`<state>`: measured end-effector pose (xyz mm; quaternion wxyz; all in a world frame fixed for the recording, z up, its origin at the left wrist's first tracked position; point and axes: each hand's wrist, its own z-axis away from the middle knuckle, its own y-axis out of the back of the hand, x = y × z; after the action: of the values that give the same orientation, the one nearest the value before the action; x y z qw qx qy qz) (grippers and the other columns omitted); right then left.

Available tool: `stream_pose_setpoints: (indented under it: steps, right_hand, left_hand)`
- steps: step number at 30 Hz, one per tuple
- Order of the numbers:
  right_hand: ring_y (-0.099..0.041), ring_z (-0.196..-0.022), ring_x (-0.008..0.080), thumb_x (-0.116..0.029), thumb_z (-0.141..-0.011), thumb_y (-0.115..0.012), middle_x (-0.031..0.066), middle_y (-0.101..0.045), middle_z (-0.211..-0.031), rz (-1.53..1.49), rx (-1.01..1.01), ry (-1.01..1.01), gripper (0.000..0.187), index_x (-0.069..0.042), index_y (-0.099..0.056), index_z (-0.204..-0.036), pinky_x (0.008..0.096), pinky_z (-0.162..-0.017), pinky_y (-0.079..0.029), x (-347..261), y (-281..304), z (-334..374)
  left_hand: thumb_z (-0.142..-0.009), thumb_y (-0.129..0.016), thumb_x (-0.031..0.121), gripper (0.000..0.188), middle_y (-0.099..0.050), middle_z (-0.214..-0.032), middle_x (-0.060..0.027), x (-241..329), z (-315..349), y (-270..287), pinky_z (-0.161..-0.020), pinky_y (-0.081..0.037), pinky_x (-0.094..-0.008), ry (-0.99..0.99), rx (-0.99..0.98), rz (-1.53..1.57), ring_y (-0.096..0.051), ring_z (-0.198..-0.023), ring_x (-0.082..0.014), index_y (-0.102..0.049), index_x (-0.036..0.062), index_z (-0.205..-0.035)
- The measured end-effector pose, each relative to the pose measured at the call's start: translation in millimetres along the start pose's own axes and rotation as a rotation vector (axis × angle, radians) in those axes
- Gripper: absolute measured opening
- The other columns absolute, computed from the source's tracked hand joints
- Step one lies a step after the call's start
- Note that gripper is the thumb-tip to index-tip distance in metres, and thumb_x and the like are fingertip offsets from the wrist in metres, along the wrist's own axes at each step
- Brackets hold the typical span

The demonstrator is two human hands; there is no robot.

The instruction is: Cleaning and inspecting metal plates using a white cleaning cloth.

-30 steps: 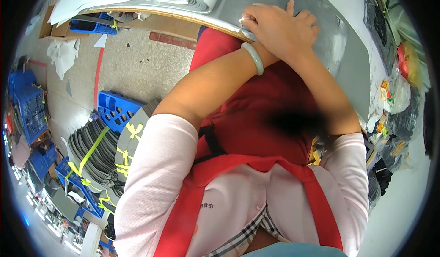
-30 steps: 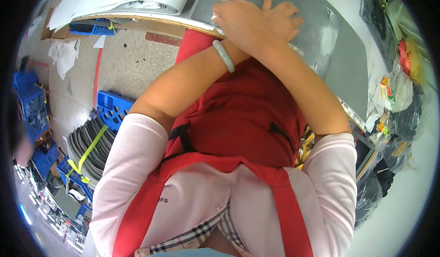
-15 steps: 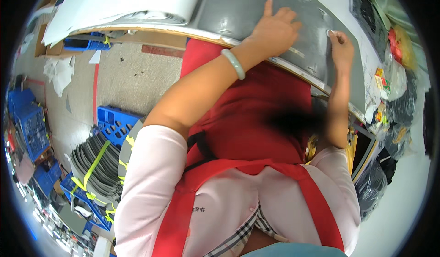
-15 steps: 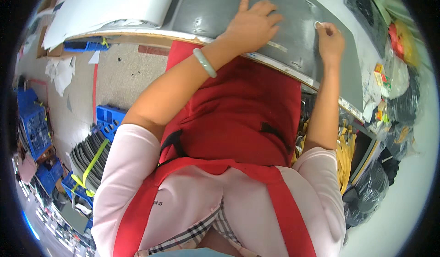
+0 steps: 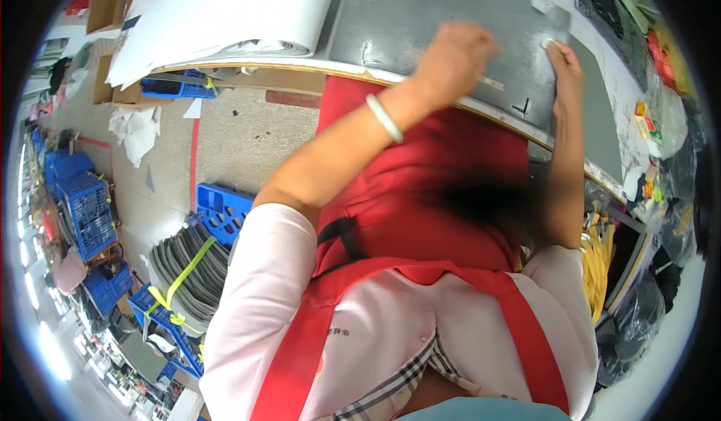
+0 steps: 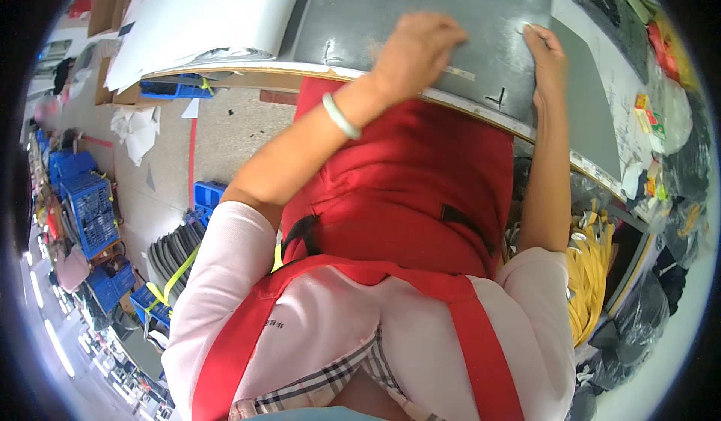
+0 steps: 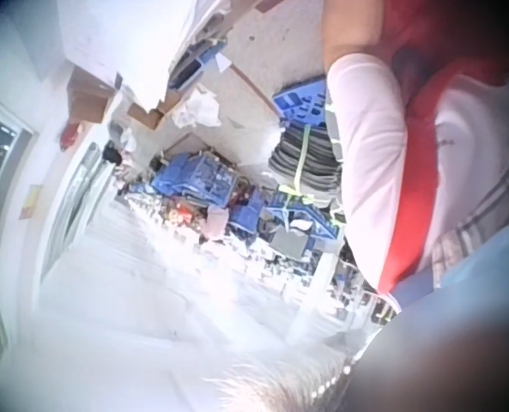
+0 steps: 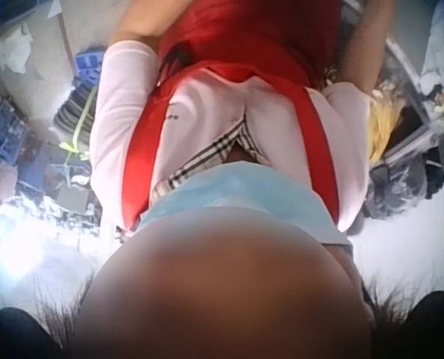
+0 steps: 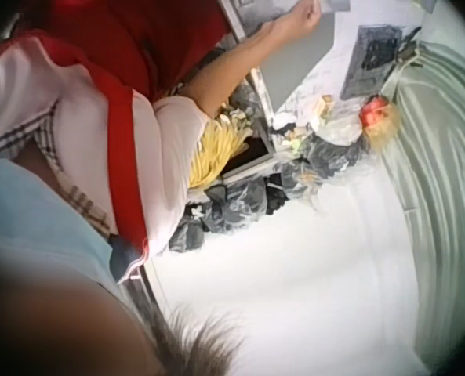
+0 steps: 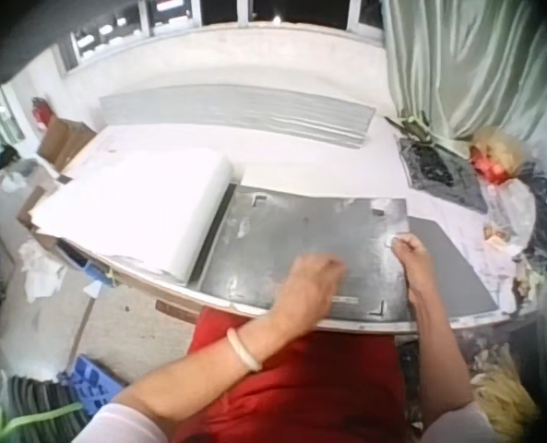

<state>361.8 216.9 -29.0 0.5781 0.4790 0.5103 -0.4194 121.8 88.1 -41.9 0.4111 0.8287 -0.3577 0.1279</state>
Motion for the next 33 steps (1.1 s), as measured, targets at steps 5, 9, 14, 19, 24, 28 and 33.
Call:
stream_pose_setpoints:
  steps: [5, 9, 14, 19, 24, 28, 33]
  right_hand:
    - [-0.062, -0.103, 0.0140, -0.018, -0.093, -0.075, 0.0036, -0.068, -0.110, -0.097, 0.220, 0.300, 0.026, -0.007, -0.067, -0.116, 0.0285, -0.098, -0.047, -64, 10, 23]
    - [-0.063, -0.105, 0.0164, -0.023, -0.098, -0.069, 0.0058, -0.068, -0.115, -0.270, 0.240, 0.441, 0.029, -0.005, -0.064, -0.121, 0.0297, -0.097, -0.049, -122, 23, 16]
    - [-0.067, -0.105, 0.0202, -0.013, -0.100, -0.063, 0.0088, -0.069, -0.113, -0.496, 0.120, 0.443, 0.016, -0.004, -0.064, -0.113, 0.0354, -0.095, -0.055, -119, 26, -7]
    - [-0.068, -0.085, 0.0141, -0.021, -0.100, -0.065, 0.0033, -0.070, -0.095, -0.701, 0.098, 0.310, 0.015, -0.007, -0.065, -0.106, 0.0288, -0.077, -0.058, -110, -16, 16]
    - [-0.069, -0.105, 0.0232, -0.018, -0.101, -0.063, 0.0121, -0.069, -0.116, -0.633, -0.018, 0.223, 0.021, -0.007, -0.060, -0.119, 0.0438, -0.094, -0.058, -60, 46, -27]
    - [-0.069, -0.100, 0.0188, -0.022, -0.102, -0.062, 0.0080, -0.069, -0.114, -0.611, 0.054, 0.208, 0.022, -0.009, -0.060, -0.119, 0.0364, -0.089, -0.057, -84, 3, -4]
    - [-0.067, -0.096, 0.0125, -0.023, -0.103, -0.061, 0.0023, -0.069, -0.110, -0.608, 0.168, 0.134, 0.019, -0.011, -0.062, -0.117, 0.0283, -0.086, -0.055, -104, -21, 18]
  left_hand:
    - [-0.084, -0.069, 0.005, 0.019, -0.069, -0.103, -0.0123, 86, 48, 20, -0.088, -0.053, -0.0415, -0.194, -0.100, 0.330, -0.065, -0.097, -0.0327, -0.071, 0.0046, -0.103]
    - [-0.082, -0.074, 0.013, 0.031, -0.068, -0.111, -0.0140, 57, 42, 52, -0.093, -0.049, -0.0443, 0.030, -0.222, 0.029, -0.062, -0.105, -0.0349, -0.070, 0.0053, -0.111]
    - [-0.078, -0.081, 0.015, 0.032, -0.067, -0.114, -0.0135, 1, 25, 86, -0.091, -0.052, -0.0420, 0.204, -0.400, -0.072, -0.064, -0.104, -0.0364, -0.073, 0.0031, -0.107]
    - [-0.079, -0.081, 0.017, 0.032, -0.067, -0.114, -0.0126, -12, 16, 94, -0.089, -0.053, -0.0413, 0.267, -0.527, 0.028, -0.065, -0.103, -0.0369, -0.074, 0.0025, -0.106]
    - [-0.079, -0.080, 0.016, 0.027, -0.069, -0.108, -0.0116, -14, 13, 93, -0.088, -0.053, -0.0409, 0.147, -0.485, 0.033, -0.066, -0.099, -0.0342, -0.076, 0.0015, -0.101]
    - [-0.079, -0.080, 0.014, 0.025, -0.069, -0.109, -0.0119, -23, 10, 95, -0.089, -0.053, -0.0405, 0.237, -0.568, 0.112, -0.066, -0.099, -0.0347, -0.076, 0.0010, -0.099]
    - [-0.083, -0.076, 0.014, 0.020, -0.070, -0.108, -0.0125, -22, 12, 99, -0.087, -0.053, -0.0407, 0.185, -0.556, 0.096, -0.066, -0.097, -0.0355, -0.075, 0.0008, -0.099]
